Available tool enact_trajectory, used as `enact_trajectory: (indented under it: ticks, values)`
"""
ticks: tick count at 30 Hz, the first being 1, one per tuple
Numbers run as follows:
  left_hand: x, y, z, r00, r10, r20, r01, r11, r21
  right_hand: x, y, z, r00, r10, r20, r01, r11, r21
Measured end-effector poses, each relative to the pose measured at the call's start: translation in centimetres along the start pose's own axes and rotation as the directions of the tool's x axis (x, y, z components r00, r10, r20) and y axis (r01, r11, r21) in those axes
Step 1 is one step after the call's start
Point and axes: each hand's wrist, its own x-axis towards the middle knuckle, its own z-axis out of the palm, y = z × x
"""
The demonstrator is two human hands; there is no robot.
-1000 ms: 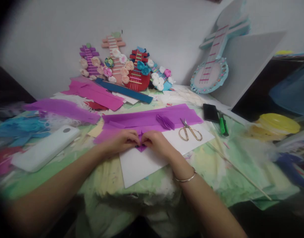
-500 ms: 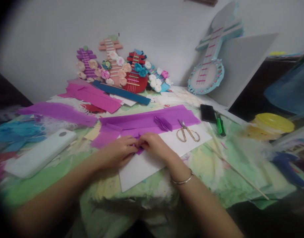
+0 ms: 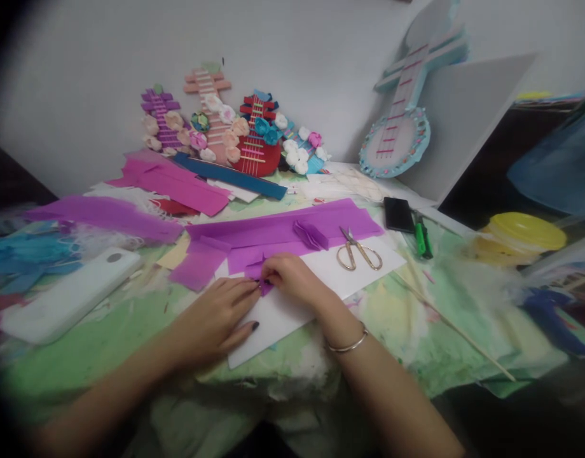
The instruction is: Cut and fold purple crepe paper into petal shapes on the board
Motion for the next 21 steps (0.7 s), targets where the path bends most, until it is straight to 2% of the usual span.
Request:
enact_trajectory:
  ticks: [8, 14, 21]
  values:
    - [-1.2, 0.8, 1.2, 0.999, -0.041, -0.009, 0.041, 0.999, 0.024, -0.1, 0.2, 0.1, 1.000, -0.005, -0.001, 0.005, 1.000, -0.004]
    - [-1.7, 0.9, 2.2, 0.996, -0.065, -0.066, 0.066, 0.998, 0.006, 0.0, 0.1, 0.0, 1.000, 0.018, 0.017, -0.018, 1.000, 0.008]
    - [-2.0, 0.8, 2.4, 0.994, -0.090, -0.063, 0.090, 0.996, -0.003, 0.0, -0.2, -0.1, 1.000, -0.001, 0.018, 0.001, 1.000, -0.003]
